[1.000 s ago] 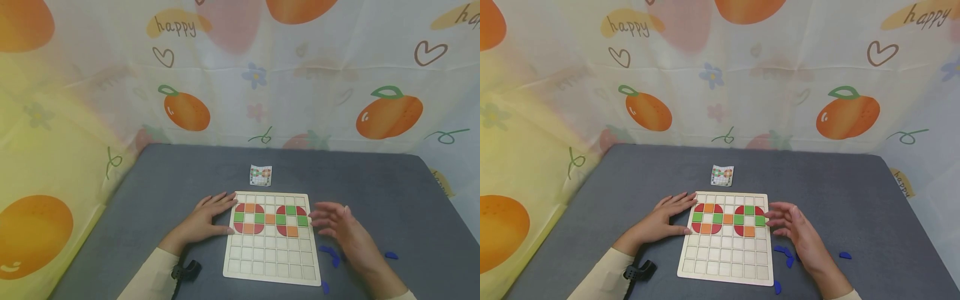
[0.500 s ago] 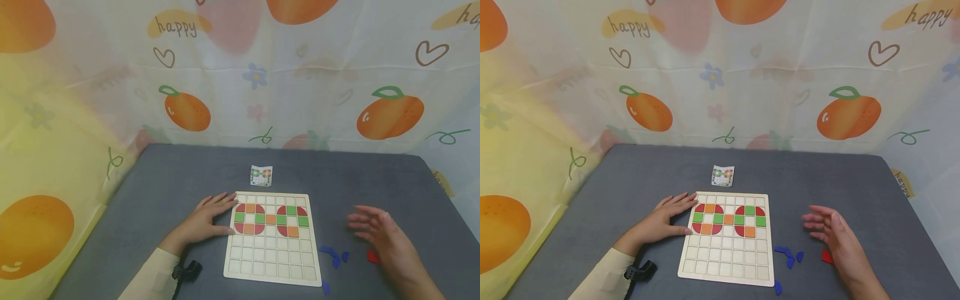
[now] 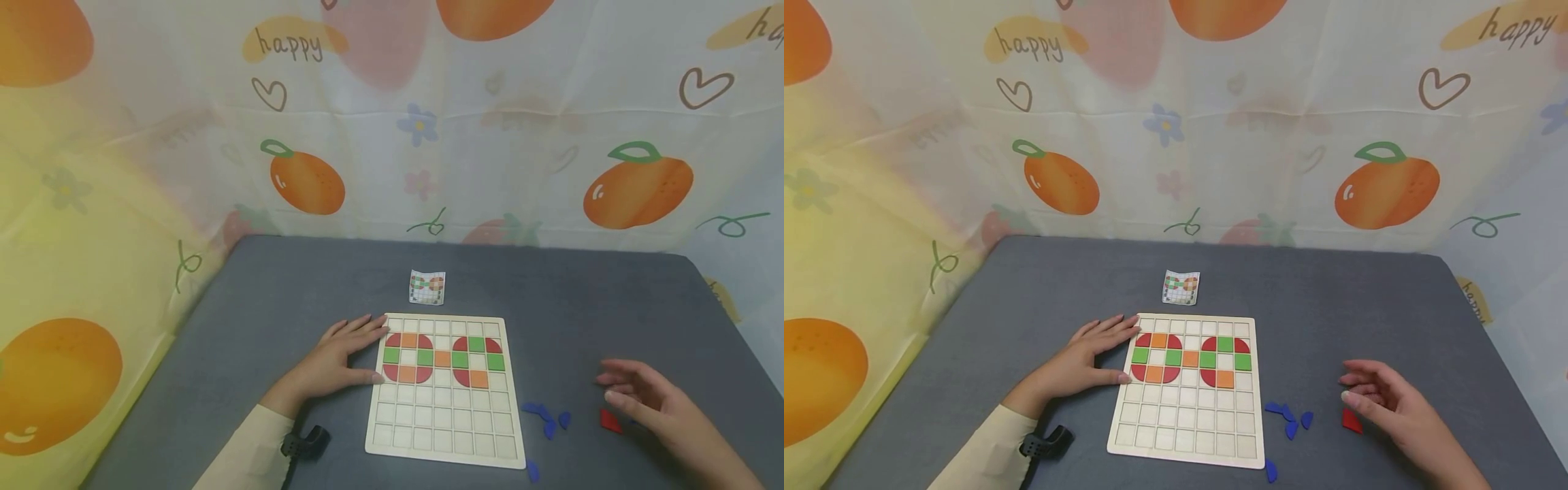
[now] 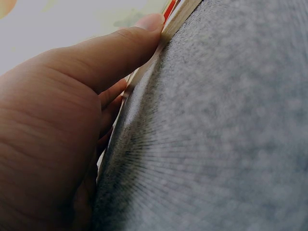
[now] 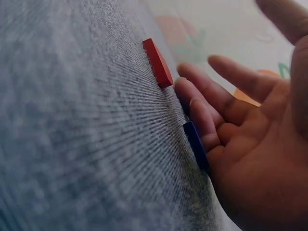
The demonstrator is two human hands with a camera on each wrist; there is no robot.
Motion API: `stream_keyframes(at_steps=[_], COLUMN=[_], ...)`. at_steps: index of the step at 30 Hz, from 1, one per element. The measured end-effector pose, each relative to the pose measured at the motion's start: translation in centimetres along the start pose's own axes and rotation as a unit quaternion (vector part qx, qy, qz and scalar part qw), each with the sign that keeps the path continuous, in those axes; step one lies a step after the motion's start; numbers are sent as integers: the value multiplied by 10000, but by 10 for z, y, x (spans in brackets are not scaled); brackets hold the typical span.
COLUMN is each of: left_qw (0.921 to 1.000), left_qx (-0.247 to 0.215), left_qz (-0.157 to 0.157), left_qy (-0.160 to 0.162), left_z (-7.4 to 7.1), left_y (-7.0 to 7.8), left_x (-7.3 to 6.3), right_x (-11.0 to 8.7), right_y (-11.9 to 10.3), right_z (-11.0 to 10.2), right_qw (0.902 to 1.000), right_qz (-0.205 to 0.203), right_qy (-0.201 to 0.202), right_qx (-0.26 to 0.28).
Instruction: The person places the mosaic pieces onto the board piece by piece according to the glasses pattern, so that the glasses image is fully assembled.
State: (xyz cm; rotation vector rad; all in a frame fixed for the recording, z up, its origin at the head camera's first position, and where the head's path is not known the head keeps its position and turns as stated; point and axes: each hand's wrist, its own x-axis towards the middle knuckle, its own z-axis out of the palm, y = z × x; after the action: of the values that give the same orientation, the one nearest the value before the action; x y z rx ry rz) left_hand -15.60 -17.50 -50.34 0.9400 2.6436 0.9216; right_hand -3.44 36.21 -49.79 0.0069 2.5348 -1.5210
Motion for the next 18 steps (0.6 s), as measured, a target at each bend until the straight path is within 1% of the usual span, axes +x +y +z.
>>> stream_keyframes(at_steps=[2, 5, 7, 9, 12, 15, 18], left_qw=[10000, 10000, 10000, 10000, 10000, 10000, 10000], left_qx=[-4, -10, 1, 15, 25, 28, 39], left_qz=[14, 15, 11, 14, 20, 20, 11], left_qy=[5, 3, -1, 1, 4, 6, 9], left_z=[0, 0, -1, -1, 0, 0, 0], left_y=[-1, 0, 0, 0, 0, 0, 0], left_x=[0, 0, 0, 0, 0, 0, 0], right_x=[0, 0, 0, 0, 1, 1, 1], right_y=[-1, -3, -3, -2, 0, 1, 1], right_z=[1, 2, 1, 0, -1, 0, 2], right_qw=[9999, 9987, 9958, 9914, 9846, 9851, 9868], right_qz=[103, 156, 71, -148, -408, -390, -433], right_qy=[-81, -203, -297, -339, -314, -283, -155], right_qx=[-93, -449, -861, -1256, -1672, -1652, -1552])
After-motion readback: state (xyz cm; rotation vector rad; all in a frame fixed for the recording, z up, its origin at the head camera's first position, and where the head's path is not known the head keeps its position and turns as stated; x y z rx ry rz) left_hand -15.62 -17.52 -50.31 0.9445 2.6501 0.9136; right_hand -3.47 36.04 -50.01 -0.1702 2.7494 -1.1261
